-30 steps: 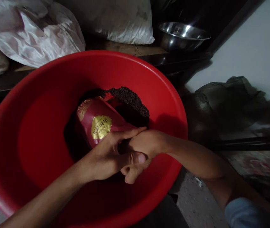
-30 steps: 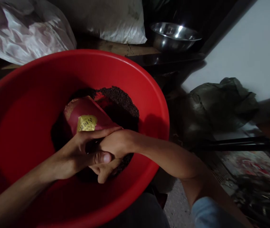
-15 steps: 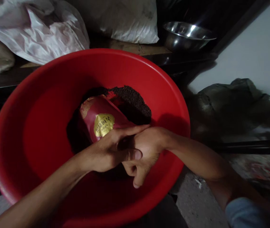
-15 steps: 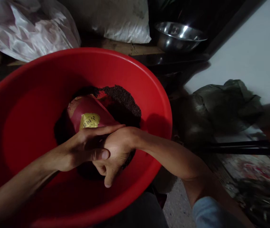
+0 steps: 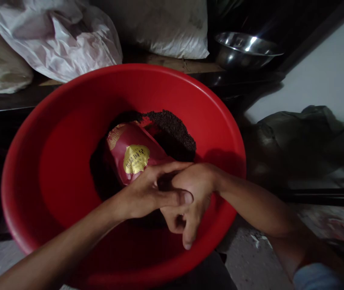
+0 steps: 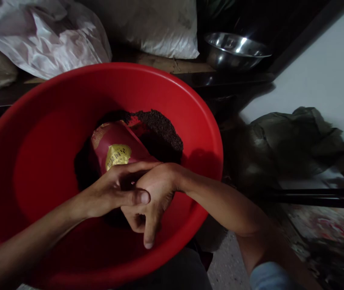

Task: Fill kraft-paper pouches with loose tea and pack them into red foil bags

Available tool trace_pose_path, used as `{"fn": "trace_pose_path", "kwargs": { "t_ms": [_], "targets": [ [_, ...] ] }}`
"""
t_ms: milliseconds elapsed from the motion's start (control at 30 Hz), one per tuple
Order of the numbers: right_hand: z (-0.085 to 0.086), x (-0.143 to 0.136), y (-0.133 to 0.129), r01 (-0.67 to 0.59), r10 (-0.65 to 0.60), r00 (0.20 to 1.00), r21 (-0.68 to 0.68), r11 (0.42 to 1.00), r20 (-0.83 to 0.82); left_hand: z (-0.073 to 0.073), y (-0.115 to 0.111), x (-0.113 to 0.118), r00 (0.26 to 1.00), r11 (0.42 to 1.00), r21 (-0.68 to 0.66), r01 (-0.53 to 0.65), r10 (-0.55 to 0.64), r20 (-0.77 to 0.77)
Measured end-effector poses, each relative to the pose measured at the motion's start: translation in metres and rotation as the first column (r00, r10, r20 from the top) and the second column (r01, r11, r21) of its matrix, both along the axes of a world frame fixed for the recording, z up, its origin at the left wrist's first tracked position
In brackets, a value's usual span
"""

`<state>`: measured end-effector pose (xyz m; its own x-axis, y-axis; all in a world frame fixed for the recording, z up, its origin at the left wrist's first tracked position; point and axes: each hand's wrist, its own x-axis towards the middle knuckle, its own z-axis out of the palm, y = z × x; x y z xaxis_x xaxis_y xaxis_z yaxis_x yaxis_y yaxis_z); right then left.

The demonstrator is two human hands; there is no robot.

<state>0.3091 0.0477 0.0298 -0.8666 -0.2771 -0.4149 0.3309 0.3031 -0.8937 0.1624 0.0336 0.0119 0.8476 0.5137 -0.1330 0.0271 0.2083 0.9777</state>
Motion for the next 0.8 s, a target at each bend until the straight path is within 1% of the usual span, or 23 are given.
{"fn": "trace_pose_path", "kwargs": {
  "t_ms": [133,200,300,367,433,500,567,700,800],
  "targets": [
    [-0.006,-0.002,0.0,0.002,-0.002,1.0,-0.022,1.0,-0.026,0.001,-0.003,-0.001,0.999,0.998,0.059,-0.018,0.02,-0.029],
    [-0.009,-0.002,-0.002,0.041,-0.043,0.999,-0.053,0.998,-0.032,0.004,-0.004,-0.001,0.998,0.994,0.106,-0.02,0.026,-0.055],
    [-0.01,-0.001,-0.003,0.113,-0.118,0.992,-0.134,0.985,-0.033,0.009,-0.004,-0.002,0.997,0.984,0.177,-0.006,0.02,-0.077],
    [-0.007,-0.003,-0.004,0.089,-0.088,0.996,-0.189,0.978,0.013,0.013,-0.004,-0.002,0.996,0.979,0.204,0.008,0.012,-0.093],
    [-0.005,-0.006,-0.006,0.056,-0.044,0.997,-0.218,0.974,0.061,0.017,-0.004,-0.003,0.993,0.979,0.203,0.023,0.001,-0.114],
    [-0.003,-0.008,-0.007,0.059,-0.042,0.996,-0.246,0.968,0.075,0.019,-0.003,-0.004,0.992,0.981,0.19,0.035,-0.011,-0.124],
    [-0.001,-0.009,-0.009,0.085,-0.064,0.994,-0.243,0.966,0.093,0.02,-0.003,-0.005,0.994,0.982,0.182,0.051,-0.032,-0.107],
    [0.0,-0.007,-0.01,0.143,-0.123,0.985,-0.179,0.973,0.119,0.02,-0.001,-0.006,0.999,0.983,0.18,0.043,-0.036,-0.04],
    [-0.002,-0.005,-0.011,0.16,-0.144,0.985,-0.197,0.967,0.093,0.017,-0.002,-0.005,0.999,0.983,0.181,0.043,-0.044,0.0]
  ]
}}
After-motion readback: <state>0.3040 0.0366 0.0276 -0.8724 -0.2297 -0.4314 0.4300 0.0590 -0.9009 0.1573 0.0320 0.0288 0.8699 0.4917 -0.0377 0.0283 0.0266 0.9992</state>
